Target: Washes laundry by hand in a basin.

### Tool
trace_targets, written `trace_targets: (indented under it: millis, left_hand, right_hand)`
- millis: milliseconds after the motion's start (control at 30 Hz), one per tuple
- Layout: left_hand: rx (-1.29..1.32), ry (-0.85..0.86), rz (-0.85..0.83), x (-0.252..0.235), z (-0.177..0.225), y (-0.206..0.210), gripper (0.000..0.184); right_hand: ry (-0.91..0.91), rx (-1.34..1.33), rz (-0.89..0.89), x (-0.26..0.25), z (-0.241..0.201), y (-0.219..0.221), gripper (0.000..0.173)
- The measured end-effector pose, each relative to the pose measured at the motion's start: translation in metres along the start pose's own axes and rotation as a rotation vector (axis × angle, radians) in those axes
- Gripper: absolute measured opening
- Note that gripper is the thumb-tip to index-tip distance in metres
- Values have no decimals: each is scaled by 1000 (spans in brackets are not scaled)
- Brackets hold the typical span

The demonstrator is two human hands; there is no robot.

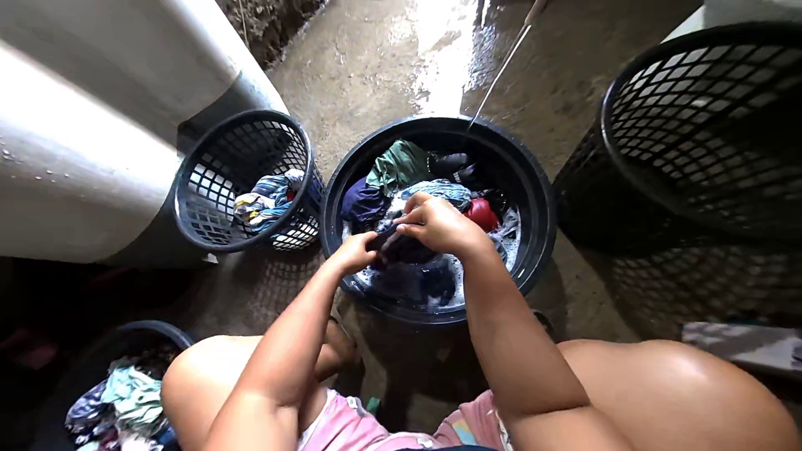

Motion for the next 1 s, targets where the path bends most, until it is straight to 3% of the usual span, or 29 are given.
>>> trace_targets:
  millis: [100, 200, 300, 400, 533, 633, 733, 833, 900, 1000]
  left_hand:
    - [-59, -163, 68, -10, -14, 13, 28]
    - [15, -281, 143, -14, -23, 37, 31]
    - [-10, -309, -50, -19, -24, 83, 36]
    - [-118, -315, -223, -15, -23, 120, 38]
    - [-204, -309, -317, -7, -15, 126, 42]
    - [-53, -193, -185, -2, -6, 101, 48]
    - [252, -68, 70, 8, 9, 52, 24]
    - [488, 170, 286, 23, 37, -22, 17]
    - [666, 317, 369, 35, 66, -67, 18]
    - [846, 463, 416, 49, 100, -110, 22]
  right_hand:
    - [256, -5, 49, -7, 58, 20, 25]
    - [480, 14, -59, -4, 112, 63, 30]
    - [602, 56, -296, 4, 141, 102, 37]
    - [641, 168, -399, 15, 147, 119, 45]
    - [635, 214, -450, 22, 141, 120, 48]
    - [424, -20, -281, 6, 111, 97, 38]
    - [62, -314, 19, -9, 58, 50, 26]
    - [-204, -588, 181, -5, 17, -1, 17]
    - [-310, -670, 134, -2, 15, -16, 16]
    - [-285, -635, -43, 2, 21, -18, 11]
Point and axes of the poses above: each hand's wrist, its own x-axis away from the middle knuckle, its own y-axis out of the palm, z = x × y, the point moved 2 cm from there along -x, towards the middle knuckle, and after that the axes turned 13 degrees about z, right-handed, at the moved point
